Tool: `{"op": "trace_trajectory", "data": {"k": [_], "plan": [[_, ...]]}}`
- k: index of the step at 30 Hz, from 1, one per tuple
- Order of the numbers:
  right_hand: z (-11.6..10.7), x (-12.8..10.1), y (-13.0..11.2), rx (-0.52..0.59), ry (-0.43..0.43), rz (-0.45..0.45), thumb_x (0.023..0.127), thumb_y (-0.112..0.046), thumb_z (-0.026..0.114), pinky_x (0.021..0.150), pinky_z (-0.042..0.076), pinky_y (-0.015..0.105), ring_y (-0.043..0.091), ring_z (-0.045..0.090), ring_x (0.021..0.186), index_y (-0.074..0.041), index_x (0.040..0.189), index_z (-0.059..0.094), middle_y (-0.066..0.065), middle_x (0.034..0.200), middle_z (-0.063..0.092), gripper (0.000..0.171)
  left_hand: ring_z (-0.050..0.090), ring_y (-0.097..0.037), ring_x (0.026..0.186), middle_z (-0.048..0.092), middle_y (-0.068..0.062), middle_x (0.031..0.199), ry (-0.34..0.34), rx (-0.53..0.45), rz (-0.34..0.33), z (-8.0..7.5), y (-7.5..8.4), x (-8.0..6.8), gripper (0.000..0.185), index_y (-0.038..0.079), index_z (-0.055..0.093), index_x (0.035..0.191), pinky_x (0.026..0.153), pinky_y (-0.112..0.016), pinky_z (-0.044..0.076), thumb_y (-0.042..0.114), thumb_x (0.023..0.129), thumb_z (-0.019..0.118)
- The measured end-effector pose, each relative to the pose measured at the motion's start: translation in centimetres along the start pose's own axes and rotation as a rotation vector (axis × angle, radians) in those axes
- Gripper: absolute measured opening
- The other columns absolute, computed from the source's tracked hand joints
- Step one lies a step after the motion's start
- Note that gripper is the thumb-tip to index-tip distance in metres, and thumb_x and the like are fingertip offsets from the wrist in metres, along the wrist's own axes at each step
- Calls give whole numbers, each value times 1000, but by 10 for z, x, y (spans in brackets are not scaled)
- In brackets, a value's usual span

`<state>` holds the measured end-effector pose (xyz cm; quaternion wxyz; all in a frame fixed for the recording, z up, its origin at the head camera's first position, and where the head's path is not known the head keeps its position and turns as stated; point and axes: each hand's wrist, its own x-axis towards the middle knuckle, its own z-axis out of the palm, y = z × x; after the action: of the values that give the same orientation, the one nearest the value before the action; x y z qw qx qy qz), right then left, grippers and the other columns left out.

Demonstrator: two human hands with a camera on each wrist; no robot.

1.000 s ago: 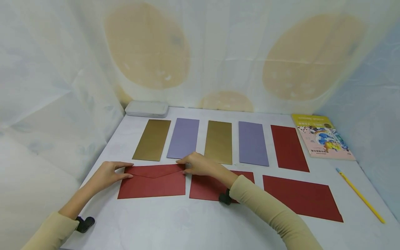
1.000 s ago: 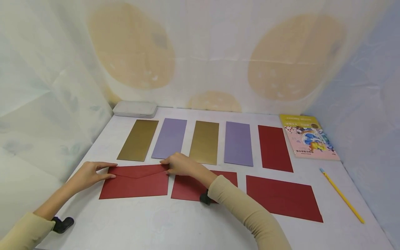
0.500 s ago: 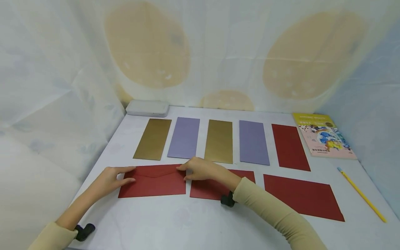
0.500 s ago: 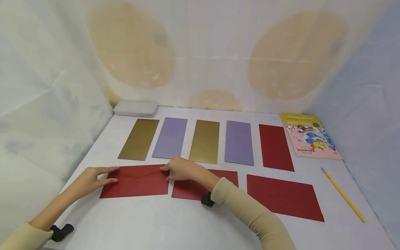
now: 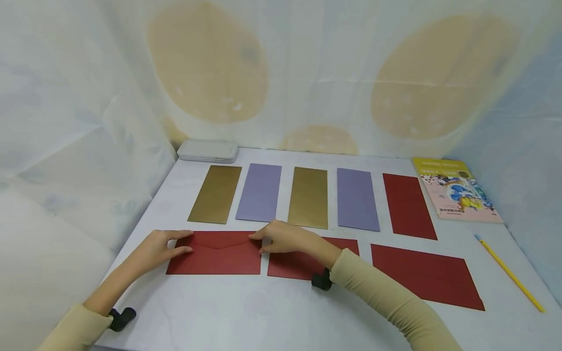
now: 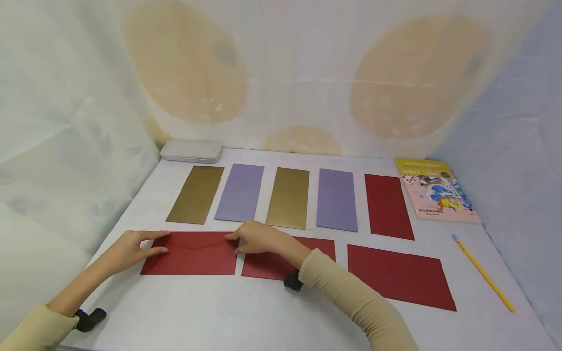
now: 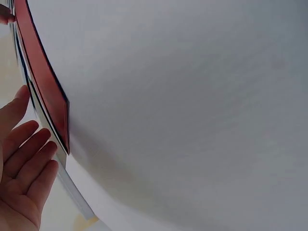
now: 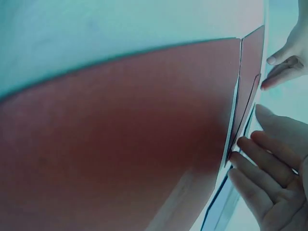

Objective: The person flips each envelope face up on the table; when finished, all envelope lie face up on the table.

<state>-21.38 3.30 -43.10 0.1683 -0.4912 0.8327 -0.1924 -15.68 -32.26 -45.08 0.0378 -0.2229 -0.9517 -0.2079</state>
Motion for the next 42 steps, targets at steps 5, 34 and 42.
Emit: {"op": "trace_trajectory", "data": {"k": [5, 34, 42], "plan": [[-3, -1, 5, 35, 38, -51, 89, -16, 71, 74, 46, 18, 16, 63, 91, -2, 130, 60, 7, 122, 66, 44, 65, -23, 88, 70, -11, 109, -23, -19, 7, -6, -3, 11, 48, 5, 69, 119, 62, -27, 48, 23, 78, 82], [-25, 85, 16, -3, 185, -22, 94, -20, 64, 68, 37, 21, 8, 31, 58, -3, 131, 60, 13, 113, 68, 41, 54, -41, 117, 53, -30, 130, -100, 113, 72, 0, -38, 86, 93, -13, 51, 131, 92, -50, 46, 49, 70, 82], [-23, 96, 16, 24, 173, 23, 95, -19, 63, 58, 33, 20, 6, 20, 49, -3, 132, 59, 13, 104, 70, 41, 59, -40, 110, 57, -31, 124, -124, 149, 89, 6, -36, 92, 89, -15, 52, 128, 89, -47, 49, 46, 71, 82]]}}
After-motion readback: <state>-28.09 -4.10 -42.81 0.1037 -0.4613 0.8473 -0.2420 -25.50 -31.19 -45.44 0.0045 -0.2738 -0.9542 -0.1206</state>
